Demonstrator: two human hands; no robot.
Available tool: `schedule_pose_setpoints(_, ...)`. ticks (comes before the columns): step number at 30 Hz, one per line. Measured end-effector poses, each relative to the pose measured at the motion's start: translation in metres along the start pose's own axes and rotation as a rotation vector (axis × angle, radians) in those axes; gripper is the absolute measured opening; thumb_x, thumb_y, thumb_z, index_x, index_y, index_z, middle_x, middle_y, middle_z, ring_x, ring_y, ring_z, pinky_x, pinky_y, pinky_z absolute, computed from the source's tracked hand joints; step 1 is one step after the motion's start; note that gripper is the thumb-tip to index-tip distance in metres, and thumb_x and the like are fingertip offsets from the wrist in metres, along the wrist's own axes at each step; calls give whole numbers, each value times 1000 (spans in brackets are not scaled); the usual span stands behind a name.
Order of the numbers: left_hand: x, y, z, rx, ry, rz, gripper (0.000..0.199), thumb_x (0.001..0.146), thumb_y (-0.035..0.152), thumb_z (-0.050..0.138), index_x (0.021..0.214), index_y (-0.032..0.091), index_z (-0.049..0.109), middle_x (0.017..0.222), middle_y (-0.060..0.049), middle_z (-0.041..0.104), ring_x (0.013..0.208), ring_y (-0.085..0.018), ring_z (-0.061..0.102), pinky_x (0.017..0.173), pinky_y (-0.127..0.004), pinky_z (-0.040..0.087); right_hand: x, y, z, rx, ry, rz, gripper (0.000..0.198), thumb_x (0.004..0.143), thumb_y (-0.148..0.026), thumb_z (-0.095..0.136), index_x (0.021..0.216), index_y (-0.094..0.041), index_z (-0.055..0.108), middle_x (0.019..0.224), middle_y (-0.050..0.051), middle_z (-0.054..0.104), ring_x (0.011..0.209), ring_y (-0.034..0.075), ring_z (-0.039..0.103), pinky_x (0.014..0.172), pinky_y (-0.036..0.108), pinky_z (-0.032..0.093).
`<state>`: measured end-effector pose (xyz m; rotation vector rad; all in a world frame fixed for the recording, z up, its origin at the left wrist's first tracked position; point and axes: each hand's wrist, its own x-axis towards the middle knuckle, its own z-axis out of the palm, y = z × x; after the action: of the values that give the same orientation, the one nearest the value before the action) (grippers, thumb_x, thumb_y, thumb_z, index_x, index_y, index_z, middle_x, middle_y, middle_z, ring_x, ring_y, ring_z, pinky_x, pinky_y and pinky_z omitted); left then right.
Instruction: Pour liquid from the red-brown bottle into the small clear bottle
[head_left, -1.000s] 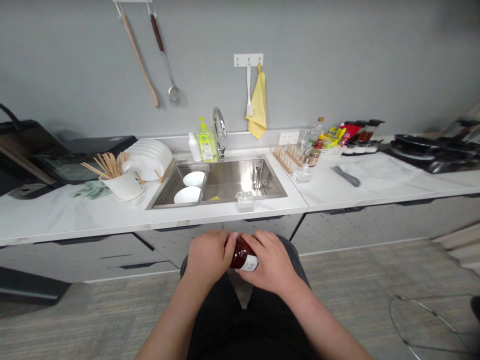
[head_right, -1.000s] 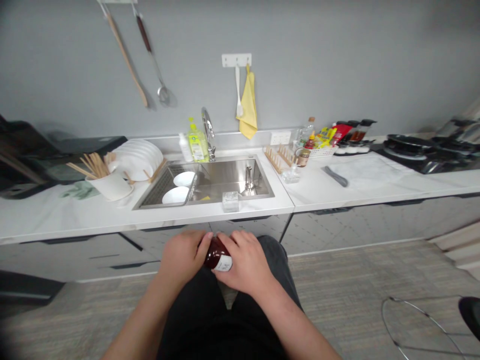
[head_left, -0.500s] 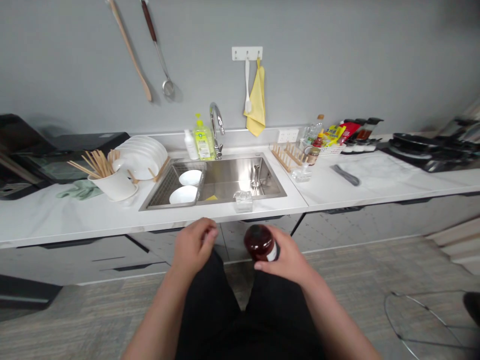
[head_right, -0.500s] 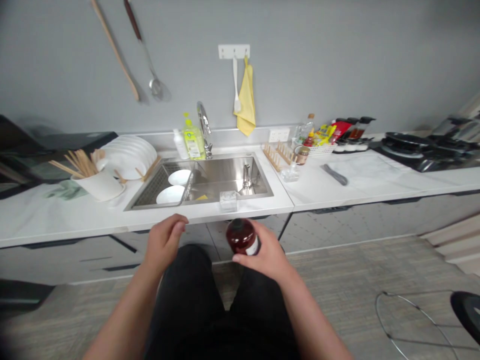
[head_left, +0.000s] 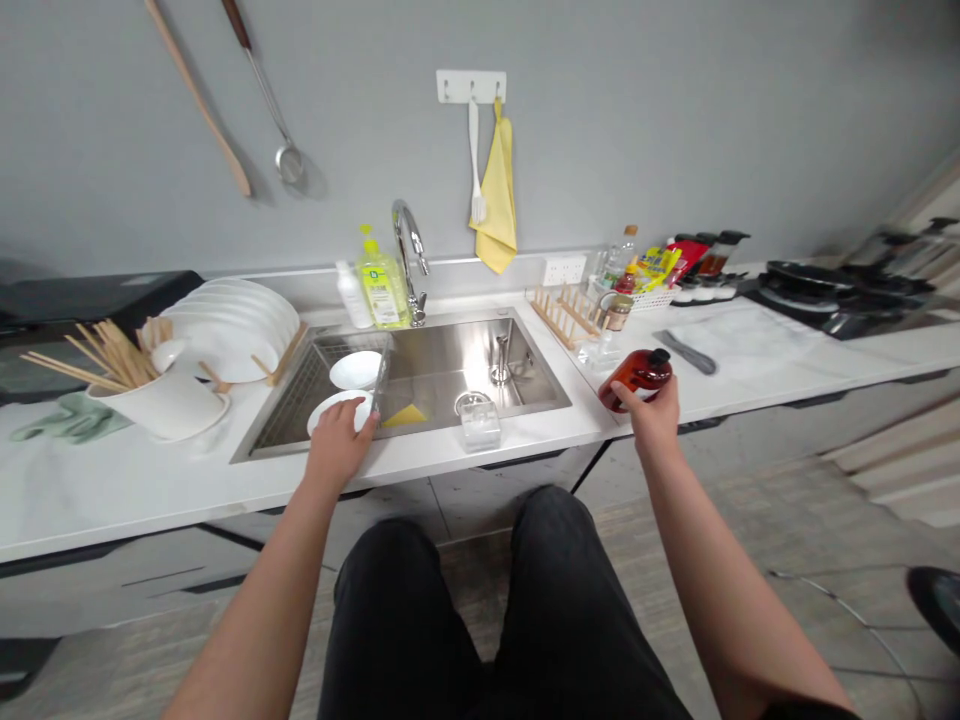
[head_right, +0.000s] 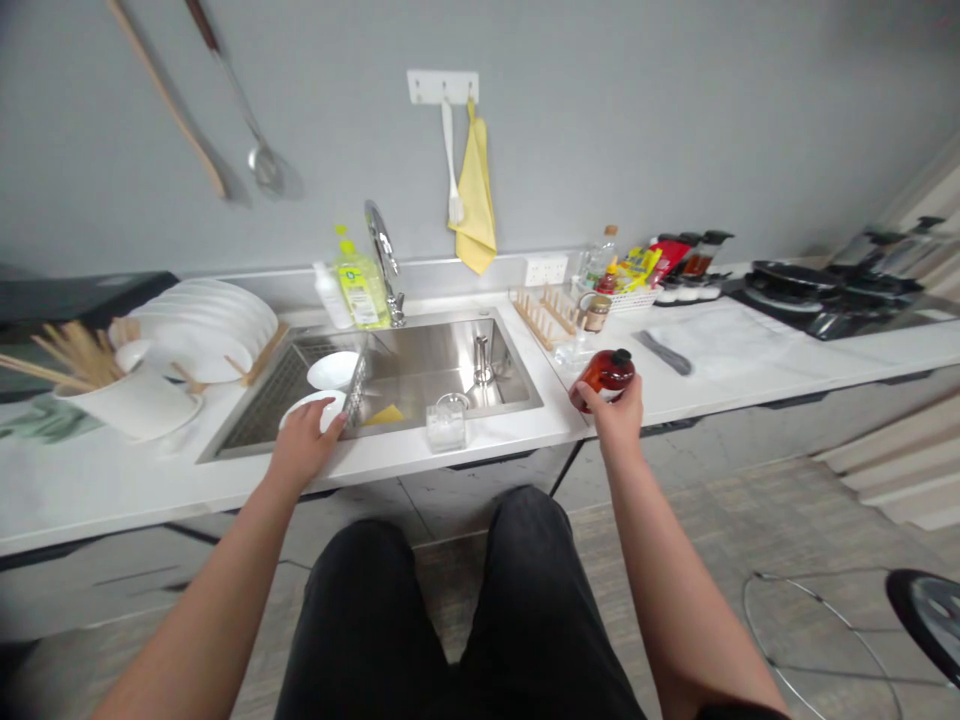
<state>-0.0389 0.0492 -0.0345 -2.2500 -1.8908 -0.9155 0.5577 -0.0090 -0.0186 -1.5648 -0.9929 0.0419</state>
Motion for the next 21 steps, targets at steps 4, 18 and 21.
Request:
schedule_pose_setpoints(4,-7,-2,3,30,8,70,60,112,63,49,142,16,71,142,-25,74,142,-44,63,126,-61,46,8,13,17,-54,50,91,89,69,-65,94,139,-19,65,116,7,74,84,22,58,87,42,53)
schedule_pose_setpoints(18,-7,0,-5,13,18,-33,64,112,67,48,135,16,77,133,-22,79,135,-45,67,122,-61,51,37,44,32,-139,142,124,77,67,-55,95,129,-20,64,109,2,68,85,21,58,94,44,55)
schedule_pose_setpoints(21,-7,0,-5,9,2,-43,63,112,67,49,135,15,78,133,-22,79,134,-46,67,121,-61,52,55,54,26,-182,141,158,80,64,-56,98,128,-20,65,105,1,68,83,22,58,92,45,56)
